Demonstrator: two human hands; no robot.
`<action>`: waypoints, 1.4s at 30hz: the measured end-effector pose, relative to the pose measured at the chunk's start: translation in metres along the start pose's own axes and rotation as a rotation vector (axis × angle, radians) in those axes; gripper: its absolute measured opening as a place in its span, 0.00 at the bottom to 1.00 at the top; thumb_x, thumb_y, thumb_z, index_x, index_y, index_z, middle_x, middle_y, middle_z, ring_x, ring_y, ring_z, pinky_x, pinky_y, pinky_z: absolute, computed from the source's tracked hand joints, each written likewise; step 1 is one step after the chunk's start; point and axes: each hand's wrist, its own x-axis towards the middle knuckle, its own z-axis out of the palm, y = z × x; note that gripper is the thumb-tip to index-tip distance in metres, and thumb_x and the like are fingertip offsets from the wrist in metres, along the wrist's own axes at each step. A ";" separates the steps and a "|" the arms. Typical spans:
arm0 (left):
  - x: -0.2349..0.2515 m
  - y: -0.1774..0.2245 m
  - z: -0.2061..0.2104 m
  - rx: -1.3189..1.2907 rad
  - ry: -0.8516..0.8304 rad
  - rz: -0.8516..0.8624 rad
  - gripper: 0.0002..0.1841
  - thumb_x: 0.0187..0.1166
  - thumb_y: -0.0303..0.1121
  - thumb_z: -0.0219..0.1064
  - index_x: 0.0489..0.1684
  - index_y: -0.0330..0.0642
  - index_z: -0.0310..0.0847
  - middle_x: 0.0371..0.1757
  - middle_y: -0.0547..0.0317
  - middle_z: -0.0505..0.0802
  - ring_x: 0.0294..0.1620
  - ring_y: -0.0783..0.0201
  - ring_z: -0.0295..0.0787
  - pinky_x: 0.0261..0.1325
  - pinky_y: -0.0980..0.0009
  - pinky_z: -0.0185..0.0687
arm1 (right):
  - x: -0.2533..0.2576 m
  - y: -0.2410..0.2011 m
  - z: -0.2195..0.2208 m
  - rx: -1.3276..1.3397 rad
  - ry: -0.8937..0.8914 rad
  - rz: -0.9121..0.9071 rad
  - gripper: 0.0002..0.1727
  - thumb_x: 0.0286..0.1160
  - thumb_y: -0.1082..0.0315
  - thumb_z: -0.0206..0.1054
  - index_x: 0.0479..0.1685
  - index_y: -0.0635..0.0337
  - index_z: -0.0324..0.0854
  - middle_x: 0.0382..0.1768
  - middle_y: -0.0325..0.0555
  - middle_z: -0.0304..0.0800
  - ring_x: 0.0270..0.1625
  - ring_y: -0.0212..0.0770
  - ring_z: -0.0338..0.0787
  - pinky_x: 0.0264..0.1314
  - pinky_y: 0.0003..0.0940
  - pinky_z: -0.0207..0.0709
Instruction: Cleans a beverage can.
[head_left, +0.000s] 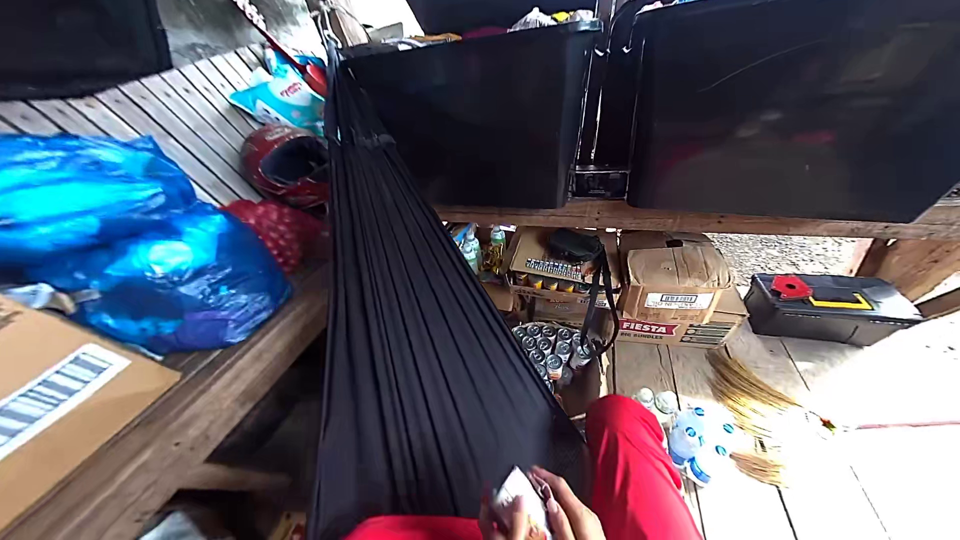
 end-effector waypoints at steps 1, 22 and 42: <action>0.006 0.001 0.007 -0.012 0.034 -0.050 0.35 0.86 0.32 0.55 0.89 0.35 0.40 0.65 0.45 0.80 0.58 0.68 0.84 0.64 0.66 0.82 | -0.002 -0.003 -0.003 -0.054 0.001 -0.074 0.23 0.88 0.73 0.48 0.74 0.79 0.74 0.70 0.66 0.85 0.75 0.47 0.85 0.82 0.42 0.73; -0.005 0.002 0.057 0.012 -0.233 -0.055 0.32 0.93 0.47 0.26 0.74 0.28 0.64 0.56 0.58 0.89 0.59 0.76 0.86 0.68 0.70 0.83 | 0.069 -0.016 -0.066 0.201 -0.178 -0.175 0.48 0.91 0.36 0.33 0.82 0.76 0.65 0.78 0.60 0.79 0.81 0.43 0.78 0.87 0.41 0.69; 0.015 0.051 -0.018 0.230 -0.206 0.545 0.41 0.89 0.60 0.43 0.80 0.25 0.59 0.75 0.60 0.81 0.75 0.81 0.74 0.80 0.77 0.69 | 0.039 -0.041 0.039 0.097 0.004 -0.300 0.51 0.89 0.32 0.36 0.88 0.77 0.50 0.88 0.74 0.54 0.89 0.47 0.65 0.89 0.39 0.62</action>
